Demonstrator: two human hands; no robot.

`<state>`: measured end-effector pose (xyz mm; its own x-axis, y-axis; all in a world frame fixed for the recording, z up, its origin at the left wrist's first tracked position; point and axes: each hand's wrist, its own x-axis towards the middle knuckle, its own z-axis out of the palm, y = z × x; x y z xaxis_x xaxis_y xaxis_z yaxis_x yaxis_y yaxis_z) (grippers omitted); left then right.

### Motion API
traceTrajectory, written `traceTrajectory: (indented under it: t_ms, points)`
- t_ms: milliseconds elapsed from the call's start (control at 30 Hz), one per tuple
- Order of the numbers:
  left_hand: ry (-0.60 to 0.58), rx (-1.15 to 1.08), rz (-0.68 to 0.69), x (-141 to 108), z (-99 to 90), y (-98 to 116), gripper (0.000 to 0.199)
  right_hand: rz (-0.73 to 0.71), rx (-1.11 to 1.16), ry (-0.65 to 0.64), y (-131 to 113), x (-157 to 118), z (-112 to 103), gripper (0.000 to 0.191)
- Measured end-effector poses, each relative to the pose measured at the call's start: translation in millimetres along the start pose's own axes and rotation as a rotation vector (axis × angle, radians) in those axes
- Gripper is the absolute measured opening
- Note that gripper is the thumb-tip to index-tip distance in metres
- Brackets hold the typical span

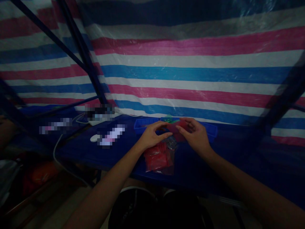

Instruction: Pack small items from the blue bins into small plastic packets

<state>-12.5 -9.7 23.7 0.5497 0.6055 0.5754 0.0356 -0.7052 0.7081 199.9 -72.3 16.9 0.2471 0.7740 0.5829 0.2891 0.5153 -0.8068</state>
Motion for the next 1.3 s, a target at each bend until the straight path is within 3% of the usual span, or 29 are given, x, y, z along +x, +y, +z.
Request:
traceTrajectory:
  t_ms: [200, 367, 567, 700, 800, 900, 1000, 1167, 1300]
  points:
    - [-0.073, 0.126, 0.003, 0.8, -3.5, 1.3, 0.031, 0.04, 0.04, -0.055, 3.3, -1.5, 3.7, 0.047]
    - [0.028, 0.134, -0.039, 2.2, -6.5, -6.4, 0.033, 0.08, 0.107, -0.116, 9.2, 1.0, 3.3, 0.04]
    - [0.201, 0.201, 0.03, 2.8, -5.8, -8.5, 0.026, 0.105, 0.119, -0.033, 23.5, 3.4, 2.4, 0.035]
    - [0.083, 0.252, 0.098, 0.9, -6.3, -0.9, 0.023, 0.096, 0.096, -0.107, 23.5, -0.5, 6.6, 0.035]
    - [-0.055, 0.24, 0.112, -0.9, -5.4, 3.3, 0.041, 0.106, 0.13, -0.235, 12.7, -6.7, 11.5, 0.034]
    - [-0.086, 0.257, 0.081, -1.4, -5.0, 3.0, 0.041, 0.112, 0.15, -0.298, 2.0, -10.6, 14.0, 0.031]
    - [-0.043, 0.255, 0.012, -1.1, -6.7, 0.8, 0.031, 0.111, 0.146, -0.246, 1.6, -8.8, 12.5, 0.031]
    - [0.013, 0.067, -0.103, -1.6, -8.0, -2.1, 0.037, 0.093, 0.131, -0.04, 15.5, -0.8, 8.2, 0.044]
    - [-0.059, -0.096, -0.127, -2.2, -5.3, -3.8, 0.041, 0.146, 0.185, -0.16, 17.9, -1.4, 8.2, 0.053]
